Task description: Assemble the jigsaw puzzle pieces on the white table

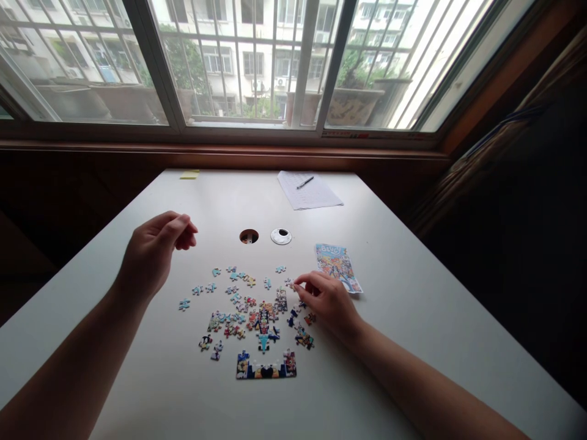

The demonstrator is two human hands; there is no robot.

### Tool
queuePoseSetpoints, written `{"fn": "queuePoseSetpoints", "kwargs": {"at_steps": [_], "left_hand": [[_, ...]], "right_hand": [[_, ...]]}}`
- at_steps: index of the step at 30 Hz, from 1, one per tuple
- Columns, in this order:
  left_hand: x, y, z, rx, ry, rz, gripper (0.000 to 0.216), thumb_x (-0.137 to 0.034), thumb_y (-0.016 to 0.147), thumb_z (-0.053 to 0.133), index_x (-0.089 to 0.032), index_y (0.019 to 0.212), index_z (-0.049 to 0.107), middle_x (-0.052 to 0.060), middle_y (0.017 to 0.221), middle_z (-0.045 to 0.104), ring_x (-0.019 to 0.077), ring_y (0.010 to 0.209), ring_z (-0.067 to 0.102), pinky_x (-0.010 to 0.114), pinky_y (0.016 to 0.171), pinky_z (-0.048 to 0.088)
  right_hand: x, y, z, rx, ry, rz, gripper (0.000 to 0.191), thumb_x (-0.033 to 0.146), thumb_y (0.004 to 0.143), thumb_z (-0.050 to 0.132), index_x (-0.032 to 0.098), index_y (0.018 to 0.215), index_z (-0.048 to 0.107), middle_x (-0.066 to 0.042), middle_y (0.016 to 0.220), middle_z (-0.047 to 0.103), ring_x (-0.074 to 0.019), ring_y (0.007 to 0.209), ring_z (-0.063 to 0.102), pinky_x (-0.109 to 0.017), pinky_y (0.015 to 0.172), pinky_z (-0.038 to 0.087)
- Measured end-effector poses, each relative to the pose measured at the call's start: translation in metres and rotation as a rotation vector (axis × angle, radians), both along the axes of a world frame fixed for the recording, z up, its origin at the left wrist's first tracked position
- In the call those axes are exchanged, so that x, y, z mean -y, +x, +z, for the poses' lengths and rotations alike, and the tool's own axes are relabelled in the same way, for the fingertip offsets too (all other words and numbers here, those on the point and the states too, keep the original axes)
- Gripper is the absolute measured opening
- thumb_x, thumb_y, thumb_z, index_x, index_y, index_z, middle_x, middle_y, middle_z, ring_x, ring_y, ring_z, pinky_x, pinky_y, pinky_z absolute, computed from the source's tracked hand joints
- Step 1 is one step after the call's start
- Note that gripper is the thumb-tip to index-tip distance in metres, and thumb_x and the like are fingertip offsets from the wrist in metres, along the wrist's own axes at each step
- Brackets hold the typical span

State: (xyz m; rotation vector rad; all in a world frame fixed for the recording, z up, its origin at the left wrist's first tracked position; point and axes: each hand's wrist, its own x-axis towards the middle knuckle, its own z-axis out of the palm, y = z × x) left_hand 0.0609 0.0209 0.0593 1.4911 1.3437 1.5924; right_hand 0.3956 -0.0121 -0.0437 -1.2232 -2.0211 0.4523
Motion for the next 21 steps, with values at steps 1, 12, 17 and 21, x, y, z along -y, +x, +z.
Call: {"fn": "queuePoseSetpoints", "kwargs": {"at_steps": [1,12,17,21], "left_hand": [[-0.008,-0.009,-0.01,-0.022,-0.031,0.033,0.024,-0.039,0.088,0.065,-0.02,0.074,0.069,0.003,0.067,0.062,0.014,0.061,0.054,0.028,0.056,0.043],[-0.04,-0.078,-0.092,-0.087,-0.145,0.422,0.021,-0.031,0.085,0.059,-0.014,0.076,0.065,-0.001,0.062,0.057,0.0129,0.063,0.05,0.026,0.06,0.042],[-0.039,-0.079,-0.098,-0.136,-0.18,0.407,0.022,-0.033,0.086,0.061,-0.014,0.077,0.068,0.0,0.065,0.06,0.0135,0.065,0.052,0.026,0.063,0.043],[-0.041,-0.079,-0.098,-0.168,-0.194,0.4,0.023,-0.034,0.085,0.061,-0.014,0.077,0.069,0.0,0.065,0.06,0.0144,0.066,0.052,0.026,0.063,0.044]], "right_hand": [[0.0,-0.001,0.001,0.007,-0.004,0.008,0.01,0.025,0.094,0.064,0.022,0.088,0.072,0.0,0.074,0.066,-0.0132,0.064,0.058,-0.027,0.065,0.045],[0.002,-0.004,0.003,0.064,0.024,0.049,0.008,0.022,0.092,0.065,0.021,0.089,0.072,0.0,0.074,0.065,-0.0127,0.064,0.058,-0.026,0.064,0.045],[0.001,-0.005,0.002,0.079,0.035,0.048,0.008,0.02,0.091,0.065,0.021,0.088,0.072,0.0,0.074,0.065,-0.0129,0.064,0.058,-0.026,0.064,0.045],[0.001,-0.005,0.002,0.079,0.046,0.053,0.008,0.018,0.091,0.063,0.02,0.087,0.07,0.0,0.074,0.066,-0.0128,0.064,0.058,-0.026,0.064,0.044]]}}
